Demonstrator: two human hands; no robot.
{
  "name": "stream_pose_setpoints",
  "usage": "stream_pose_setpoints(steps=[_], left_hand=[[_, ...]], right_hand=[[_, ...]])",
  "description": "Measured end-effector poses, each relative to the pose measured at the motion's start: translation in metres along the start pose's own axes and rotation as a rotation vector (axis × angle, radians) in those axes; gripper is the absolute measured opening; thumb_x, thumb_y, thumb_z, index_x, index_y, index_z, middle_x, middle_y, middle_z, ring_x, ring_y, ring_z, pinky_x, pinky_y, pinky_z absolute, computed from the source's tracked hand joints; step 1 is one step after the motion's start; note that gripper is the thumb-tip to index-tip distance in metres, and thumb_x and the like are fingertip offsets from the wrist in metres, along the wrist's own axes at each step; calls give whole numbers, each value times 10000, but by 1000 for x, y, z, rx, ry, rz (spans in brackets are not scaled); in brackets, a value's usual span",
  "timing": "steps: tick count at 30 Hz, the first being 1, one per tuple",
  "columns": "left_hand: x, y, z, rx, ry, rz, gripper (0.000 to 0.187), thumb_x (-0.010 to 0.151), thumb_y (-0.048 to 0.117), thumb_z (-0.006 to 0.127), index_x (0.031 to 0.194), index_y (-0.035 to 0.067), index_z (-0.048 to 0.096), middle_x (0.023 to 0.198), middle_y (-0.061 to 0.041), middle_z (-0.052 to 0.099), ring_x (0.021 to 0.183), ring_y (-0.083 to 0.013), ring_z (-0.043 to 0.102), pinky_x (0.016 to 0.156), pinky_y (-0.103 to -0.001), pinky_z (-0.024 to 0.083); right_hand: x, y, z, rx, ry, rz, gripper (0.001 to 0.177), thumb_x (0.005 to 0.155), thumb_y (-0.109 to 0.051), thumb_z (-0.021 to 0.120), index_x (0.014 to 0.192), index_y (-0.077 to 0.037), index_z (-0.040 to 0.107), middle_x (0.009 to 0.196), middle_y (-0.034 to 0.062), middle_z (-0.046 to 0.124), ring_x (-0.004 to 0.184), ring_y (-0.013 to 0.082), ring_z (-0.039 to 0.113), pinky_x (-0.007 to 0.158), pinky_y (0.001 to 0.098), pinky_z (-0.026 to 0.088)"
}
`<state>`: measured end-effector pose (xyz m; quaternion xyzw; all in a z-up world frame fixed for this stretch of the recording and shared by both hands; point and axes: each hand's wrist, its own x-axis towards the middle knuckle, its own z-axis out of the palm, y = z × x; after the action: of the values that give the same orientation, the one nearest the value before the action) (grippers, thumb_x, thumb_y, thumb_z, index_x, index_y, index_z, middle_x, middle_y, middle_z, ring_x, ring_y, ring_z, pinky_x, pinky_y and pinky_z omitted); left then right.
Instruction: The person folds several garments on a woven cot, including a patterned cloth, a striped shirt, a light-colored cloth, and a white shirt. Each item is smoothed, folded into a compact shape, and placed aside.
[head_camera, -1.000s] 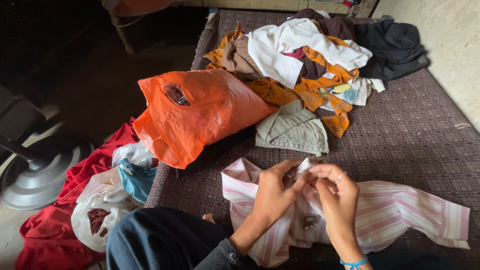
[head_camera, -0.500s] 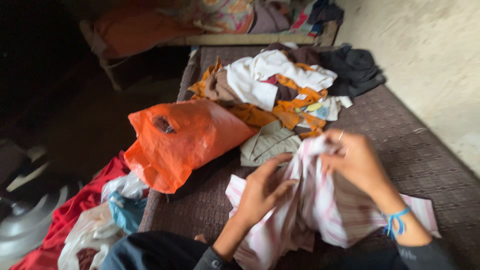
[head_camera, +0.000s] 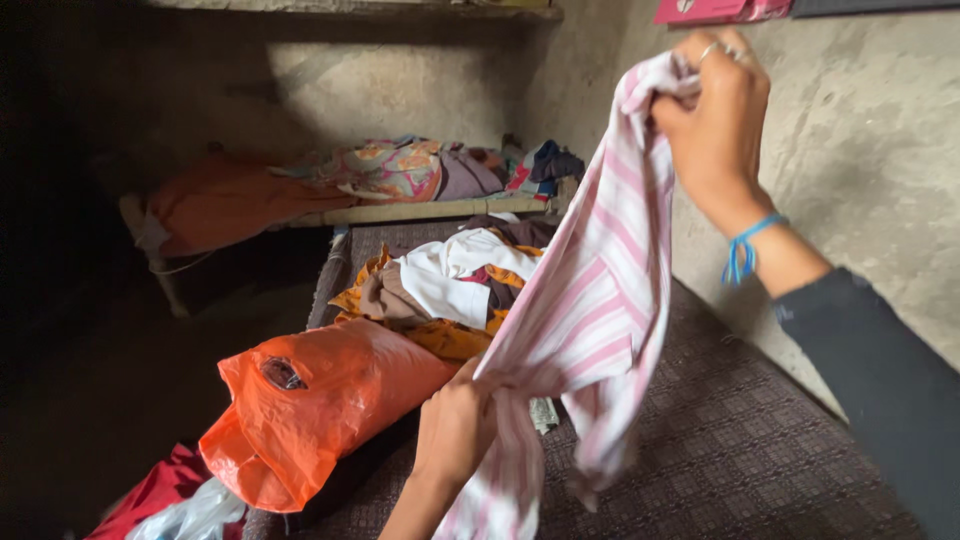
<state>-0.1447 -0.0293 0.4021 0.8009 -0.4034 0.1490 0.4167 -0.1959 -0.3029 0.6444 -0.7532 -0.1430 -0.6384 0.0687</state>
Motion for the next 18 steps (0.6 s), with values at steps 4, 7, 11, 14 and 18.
stream_pose_setpoints(steps=[4,7,11,14,18], left_hand=[[6,12,2,-3,187,-115,337,834,7,565,1066,140,771,1083,-116,704,819,-381,697,709,-485,563],[8,27,6,-85,268,-141,377,841,21,572,1162,129,737,1089,-125,697,783,-382,686,695,-490,548],[4,41,12,-140,315,-38,332,821,120,704,1152,107,713,1106,-108,711,869,-358,669,746,-469,535],[-2,48,18,-81,242,38,351,787,11,631,1072,164,766,1061,-76,712,993,-318,656,842,-431,537],[-8,57,34,-112,137,193,434,665,-61,592,935,193,818,1124,-87,677,1027,-327,662,876,-411,547]], right_hand=[[37,17,0,300,153,383,221,847,141,642,1015,-3,628,997,12,657,914,185,751,672,326,656],[49,16,-3,391,221,493,198,824,126,598,953,-23,613,969,-13,633,868,178,760,619,330,648],[46,14,-10,-145,218,7,178,815,121,702,941,3,659,1033,98,620,906,293,693,704,411,567],[44,19,-12,-230,176,-147,178,839,133,696,972,17,676,1074,171,638,983,362,655,816,430,525],[57,26,-10,-201,192,-135,187,848,125,669,999,15,674,1080,162,635,1012,349,649,849,424,526]])
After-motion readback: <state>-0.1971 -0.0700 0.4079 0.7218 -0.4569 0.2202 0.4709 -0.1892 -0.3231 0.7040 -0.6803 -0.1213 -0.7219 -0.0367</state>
